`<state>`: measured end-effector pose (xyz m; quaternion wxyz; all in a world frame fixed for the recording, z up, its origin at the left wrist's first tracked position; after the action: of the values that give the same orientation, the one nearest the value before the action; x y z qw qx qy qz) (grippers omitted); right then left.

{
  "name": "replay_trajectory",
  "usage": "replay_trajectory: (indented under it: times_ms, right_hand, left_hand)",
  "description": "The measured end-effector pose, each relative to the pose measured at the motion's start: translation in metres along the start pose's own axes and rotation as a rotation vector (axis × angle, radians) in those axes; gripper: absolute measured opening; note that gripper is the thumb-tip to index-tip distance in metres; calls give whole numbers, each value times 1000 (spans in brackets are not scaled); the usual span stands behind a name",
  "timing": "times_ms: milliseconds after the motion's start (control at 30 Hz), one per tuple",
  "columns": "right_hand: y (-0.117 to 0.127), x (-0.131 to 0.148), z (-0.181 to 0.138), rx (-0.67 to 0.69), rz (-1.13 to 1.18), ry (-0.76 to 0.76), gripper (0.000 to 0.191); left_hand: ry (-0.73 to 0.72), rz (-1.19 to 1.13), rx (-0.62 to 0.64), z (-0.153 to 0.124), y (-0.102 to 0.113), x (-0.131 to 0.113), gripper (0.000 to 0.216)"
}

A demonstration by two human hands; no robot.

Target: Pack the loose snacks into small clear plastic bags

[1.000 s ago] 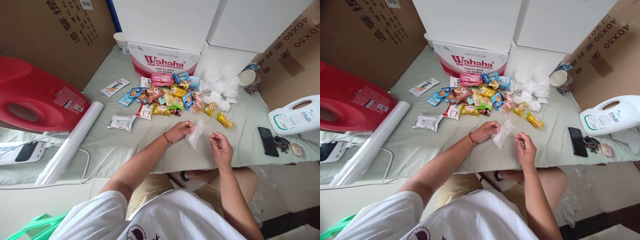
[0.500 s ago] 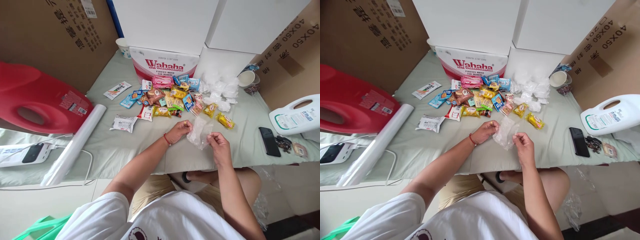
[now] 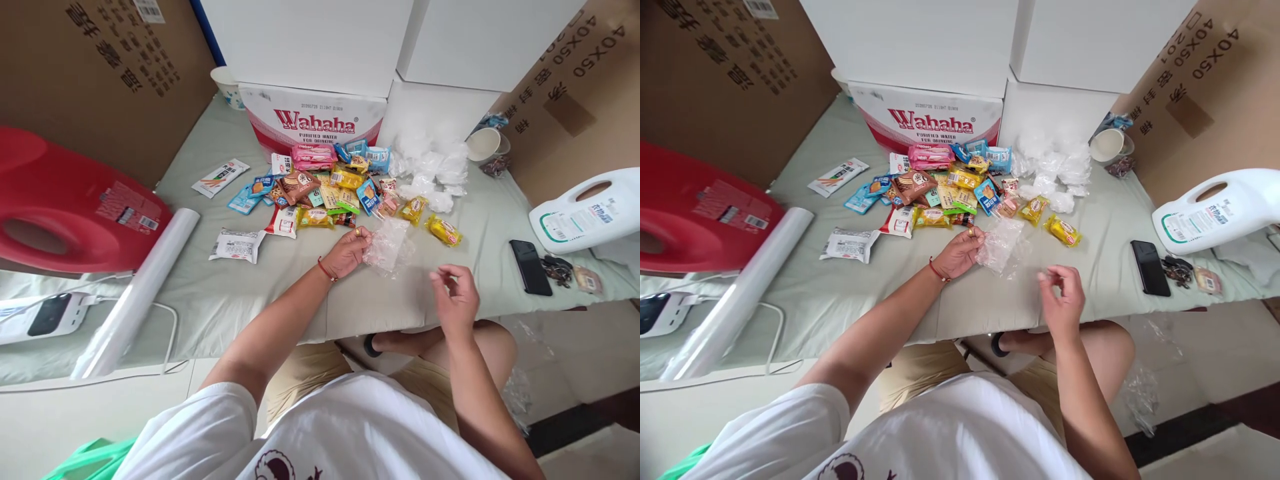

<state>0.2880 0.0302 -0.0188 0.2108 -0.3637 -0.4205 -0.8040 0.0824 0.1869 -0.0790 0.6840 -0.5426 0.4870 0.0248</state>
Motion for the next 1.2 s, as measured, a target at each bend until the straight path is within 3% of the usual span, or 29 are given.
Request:
replay_trajectory:
  times_ms: [100,233,333,400,467,567,700,800,933,1033,1133,1200]
  right_hand:
    - [-30,33,15,171,-141,276,41]
    - [-63,50,42,348,-205,413,21]
    - [-70,52,62,394,-217,374,24]
    - [-67,51,75,415,-196,291,23]
    - [-61,46,86,443,-125,171,22]
    - [-48,31,99,471,30,-5,25]
    - [-31,11,109,414,155,-106,26]
    - [-23,5,107,346,137,-69,25]
    - [-22,8,92,348,100,53,23]
    - [-25,-11,73,332,271,-193,37]
    - [-42,-33,44,413,571,-576,67]
    - [-54,-39,28,475,676,-723,78]
  left_hand:
    - [51,17,30,-1,0,4,43]
    - [89,44,63,-5,-2,6,48]
    - [75,78,146,-6,-9,7,59]
    - [66,136,197,-5,-12,9,68]
    - [68,218,210,-3,-11,14,64]
    - [55,323,169,2,-6,18,53]
    - [-8,341,20,6,3,13,56]
    - [-112,476,-110,-1,3,-9,54]
    - [-440,944,-229,-36,-23,-58,36]
    - [-560,1326,-103,-63,-55,-65,23]
    - [-575,1585,148,-79,-78,-41,24]
    - [-554,1680,297,-85,-83,-19,28]
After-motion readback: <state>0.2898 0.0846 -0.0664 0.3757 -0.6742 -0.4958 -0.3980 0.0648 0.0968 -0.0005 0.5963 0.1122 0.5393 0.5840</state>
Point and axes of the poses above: each hand's wrist, its own z-axis towards the middle knuckle, its own y-axis out of the back of the hand, x = y × z, the point moved 6 cm from there along z, towards the middle knuckle, and after that the axes turned 4 degrees about x, right-handed, at the moved point
